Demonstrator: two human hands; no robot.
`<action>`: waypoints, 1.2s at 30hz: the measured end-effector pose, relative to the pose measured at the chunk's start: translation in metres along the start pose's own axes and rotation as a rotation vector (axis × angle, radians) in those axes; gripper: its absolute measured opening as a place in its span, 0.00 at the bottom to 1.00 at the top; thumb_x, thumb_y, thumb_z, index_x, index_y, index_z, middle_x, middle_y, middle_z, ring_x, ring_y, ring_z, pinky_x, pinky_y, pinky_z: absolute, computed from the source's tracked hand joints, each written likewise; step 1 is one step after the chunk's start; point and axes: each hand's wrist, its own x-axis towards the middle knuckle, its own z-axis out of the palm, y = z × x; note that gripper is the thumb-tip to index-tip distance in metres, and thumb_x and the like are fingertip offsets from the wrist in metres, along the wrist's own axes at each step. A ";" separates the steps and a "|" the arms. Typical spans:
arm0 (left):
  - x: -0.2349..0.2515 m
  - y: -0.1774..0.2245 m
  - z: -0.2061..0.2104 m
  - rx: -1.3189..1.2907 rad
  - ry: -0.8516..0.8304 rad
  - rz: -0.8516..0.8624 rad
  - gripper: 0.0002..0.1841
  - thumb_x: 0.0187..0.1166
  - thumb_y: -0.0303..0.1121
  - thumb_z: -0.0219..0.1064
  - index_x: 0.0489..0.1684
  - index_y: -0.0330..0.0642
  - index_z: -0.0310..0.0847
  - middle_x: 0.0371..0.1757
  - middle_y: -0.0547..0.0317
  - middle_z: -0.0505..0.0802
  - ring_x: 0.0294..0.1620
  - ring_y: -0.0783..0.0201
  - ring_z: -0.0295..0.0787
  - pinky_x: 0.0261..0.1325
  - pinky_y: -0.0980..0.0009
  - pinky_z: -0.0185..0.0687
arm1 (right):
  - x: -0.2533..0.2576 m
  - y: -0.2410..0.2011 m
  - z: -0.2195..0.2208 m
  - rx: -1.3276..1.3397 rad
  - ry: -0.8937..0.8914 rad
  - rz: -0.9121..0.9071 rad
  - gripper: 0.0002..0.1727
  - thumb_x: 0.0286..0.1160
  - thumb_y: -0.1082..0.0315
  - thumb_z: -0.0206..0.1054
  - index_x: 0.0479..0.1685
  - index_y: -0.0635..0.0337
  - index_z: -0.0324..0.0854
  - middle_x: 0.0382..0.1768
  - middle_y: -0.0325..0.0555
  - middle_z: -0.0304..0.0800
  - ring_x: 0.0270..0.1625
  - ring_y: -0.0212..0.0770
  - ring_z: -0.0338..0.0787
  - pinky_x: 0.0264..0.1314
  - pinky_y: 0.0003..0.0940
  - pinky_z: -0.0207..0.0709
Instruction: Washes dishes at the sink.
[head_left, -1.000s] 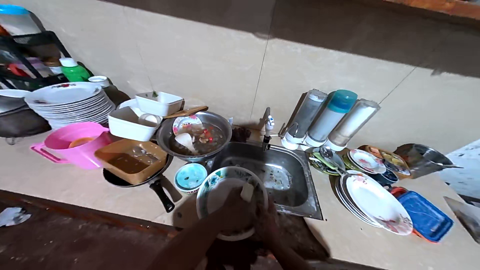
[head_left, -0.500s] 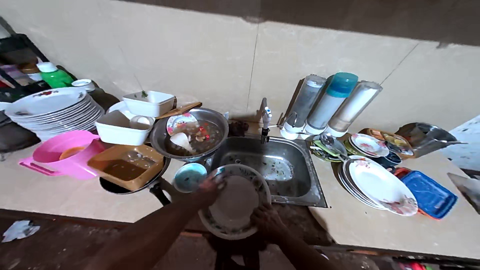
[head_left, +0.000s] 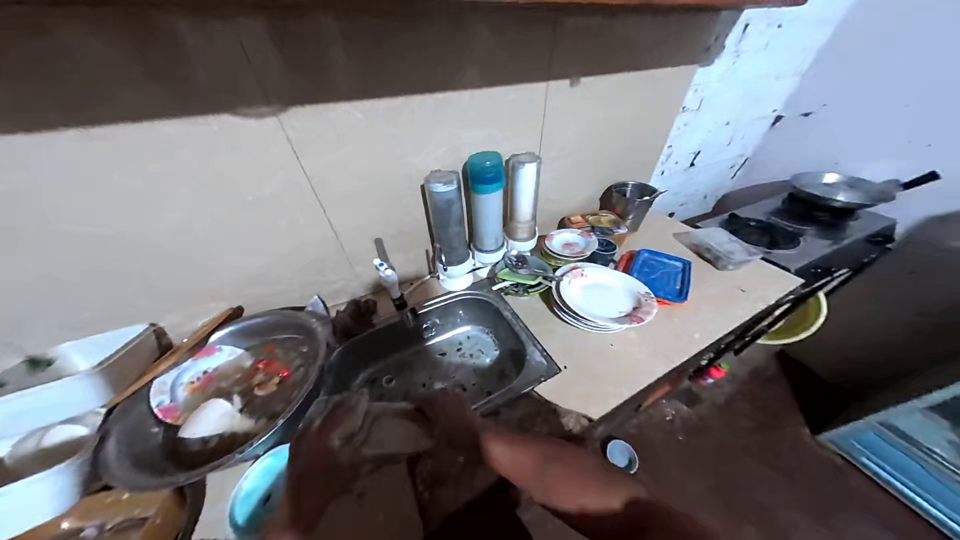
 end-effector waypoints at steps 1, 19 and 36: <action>0.004 0.006 0.007 -0.010 0.111 0.043 0.29 0.78 0.45 0.67 0.64 0.24 0.84 0.63 0.28 0.90 0.67 0.30 0.86 0.71 0.37 0.77 | 0.001 -0.006 -0.005 0.105 0.095 0.044 0.24 0.92 0.56 0.53 0.56 0.72 0.84 0.46 0.66 0.91 0.54 0.61 0.91 0.62 0.60 0.79; 0.031 0.086 0.120 -0.205 0.434 0.082 0.33 0.88 0.48 0.50 0.75 0.22 0.72 0.79 0.16 0.73 0.89 0.31 0.60 0.92 0.44 0.49 | -0.037 0.012 -0.088 1.414 0.913 0.331 0.27 0.95 0.49 0.43 0.68 0.64 0.74 0.48 0.53 0.89 0.48 0.41 0.91 0.51 0.41 0.88; 0.155 0.131 0.218 -0.938 -0.076 -0.697 0.18 0.93 0.37 0.48 0.58 0.31 0.78 0.37 0.60 0.91 0.28 0.73 0.86 0.33 0.75 0.86 | -0.148 0.100 -0.247 0.857 1.120 -0.167 0.17 0.63 0.82 0.73 0.54 0.67 0.81 0.41 0.39 0.96 0.44 0.31 0.95 0.53 0.31 0.92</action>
